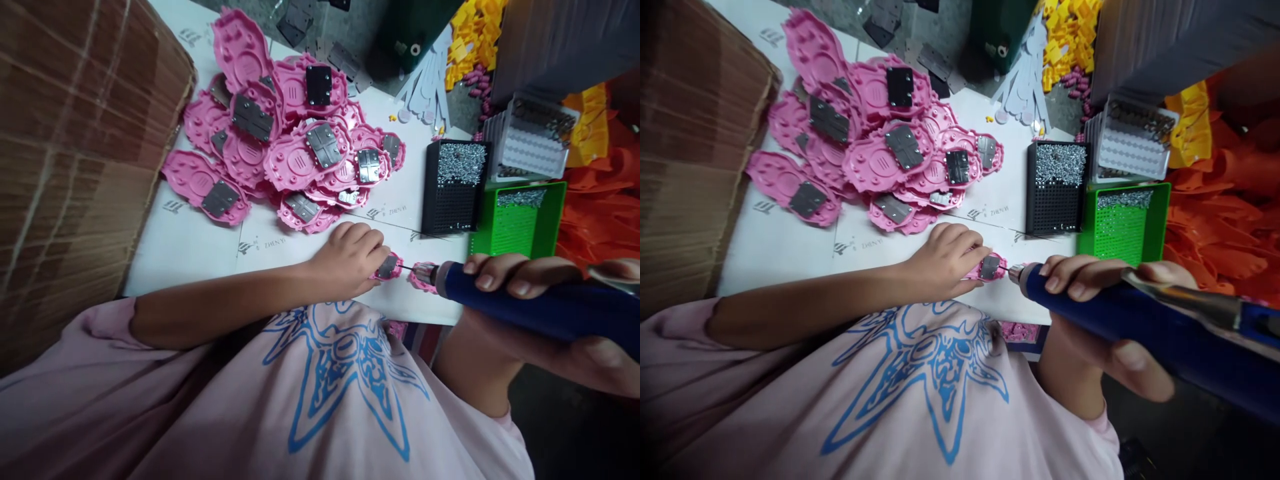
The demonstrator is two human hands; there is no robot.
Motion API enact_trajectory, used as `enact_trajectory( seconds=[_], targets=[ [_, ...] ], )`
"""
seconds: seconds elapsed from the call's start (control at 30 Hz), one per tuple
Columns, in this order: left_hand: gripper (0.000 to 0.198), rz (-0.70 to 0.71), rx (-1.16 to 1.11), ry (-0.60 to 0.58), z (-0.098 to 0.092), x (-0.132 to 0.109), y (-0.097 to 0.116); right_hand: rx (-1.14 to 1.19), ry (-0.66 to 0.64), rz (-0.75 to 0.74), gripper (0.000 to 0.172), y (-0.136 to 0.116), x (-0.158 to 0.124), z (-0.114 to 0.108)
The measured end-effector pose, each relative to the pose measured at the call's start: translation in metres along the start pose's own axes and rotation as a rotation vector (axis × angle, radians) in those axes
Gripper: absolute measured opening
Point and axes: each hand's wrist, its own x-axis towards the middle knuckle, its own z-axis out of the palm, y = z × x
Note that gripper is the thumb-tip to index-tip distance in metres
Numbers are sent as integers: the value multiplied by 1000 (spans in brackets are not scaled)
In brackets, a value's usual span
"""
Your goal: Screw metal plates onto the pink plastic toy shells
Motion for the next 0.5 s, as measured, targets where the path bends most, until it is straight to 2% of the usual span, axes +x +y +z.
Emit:
enact_trajectory(
  seconds=[0.1, 0.27, 0.5],
  targets=[
    [39, -4, 5, -1, 1, 0, 0, 19, -2, -56, 47, 9, -2, 6],
    [41, -6, 14, -13, 1, 0, 1, 58, -53, -70, 50, 16, -3, -2],
    [39, -6, 18, -2, 1, 0, 1, -2, 30, -36, 43, 11, -8, 2]
  ],
)
